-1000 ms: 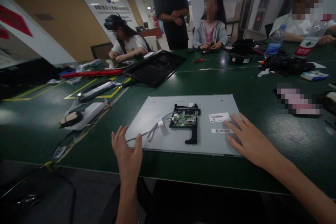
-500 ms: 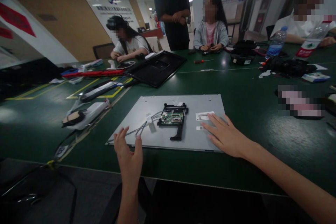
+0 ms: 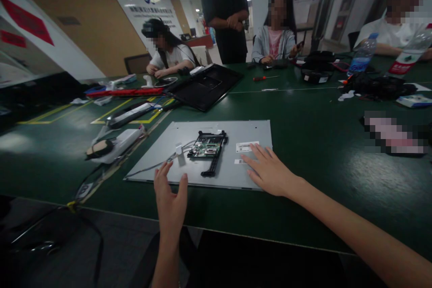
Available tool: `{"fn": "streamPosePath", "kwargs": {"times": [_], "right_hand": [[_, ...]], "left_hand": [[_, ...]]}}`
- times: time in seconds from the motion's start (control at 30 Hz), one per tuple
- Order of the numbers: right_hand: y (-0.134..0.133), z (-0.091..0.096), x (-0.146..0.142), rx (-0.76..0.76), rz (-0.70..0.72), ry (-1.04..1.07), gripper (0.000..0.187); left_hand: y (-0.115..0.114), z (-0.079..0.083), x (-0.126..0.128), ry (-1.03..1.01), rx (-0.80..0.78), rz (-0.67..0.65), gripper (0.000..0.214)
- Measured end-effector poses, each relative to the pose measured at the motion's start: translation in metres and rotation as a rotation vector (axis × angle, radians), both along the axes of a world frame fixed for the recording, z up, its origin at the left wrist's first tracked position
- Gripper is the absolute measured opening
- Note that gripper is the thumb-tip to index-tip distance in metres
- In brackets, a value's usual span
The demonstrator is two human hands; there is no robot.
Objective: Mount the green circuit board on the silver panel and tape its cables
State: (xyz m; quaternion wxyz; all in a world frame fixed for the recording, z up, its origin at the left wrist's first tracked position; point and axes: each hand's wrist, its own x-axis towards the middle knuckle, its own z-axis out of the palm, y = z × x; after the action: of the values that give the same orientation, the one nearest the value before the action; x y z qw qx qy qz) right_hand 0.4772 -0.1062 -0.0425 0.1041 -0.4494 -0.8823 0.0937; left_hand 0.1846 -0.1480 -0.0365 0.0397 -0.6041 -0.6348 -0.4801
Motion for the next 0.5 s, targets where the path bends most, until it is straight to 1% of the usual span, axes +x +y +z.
{"fn": "streamPosePath", "kwargs": {"times": [0.17,0.5], "right_hand": [[0.004,0.004,-0.014,-0.029,0.008,0.008,0.060],[0.011,0.008,-0.043,-0.026,-0.008,0.031,0.058]], "left_hand": [[-0.002,0.000,0.000,-0.001,-0.006,-0.007,0.047],[-0.003,0.001,0.001,0.013,-0.042,0.004,0.045]]}}
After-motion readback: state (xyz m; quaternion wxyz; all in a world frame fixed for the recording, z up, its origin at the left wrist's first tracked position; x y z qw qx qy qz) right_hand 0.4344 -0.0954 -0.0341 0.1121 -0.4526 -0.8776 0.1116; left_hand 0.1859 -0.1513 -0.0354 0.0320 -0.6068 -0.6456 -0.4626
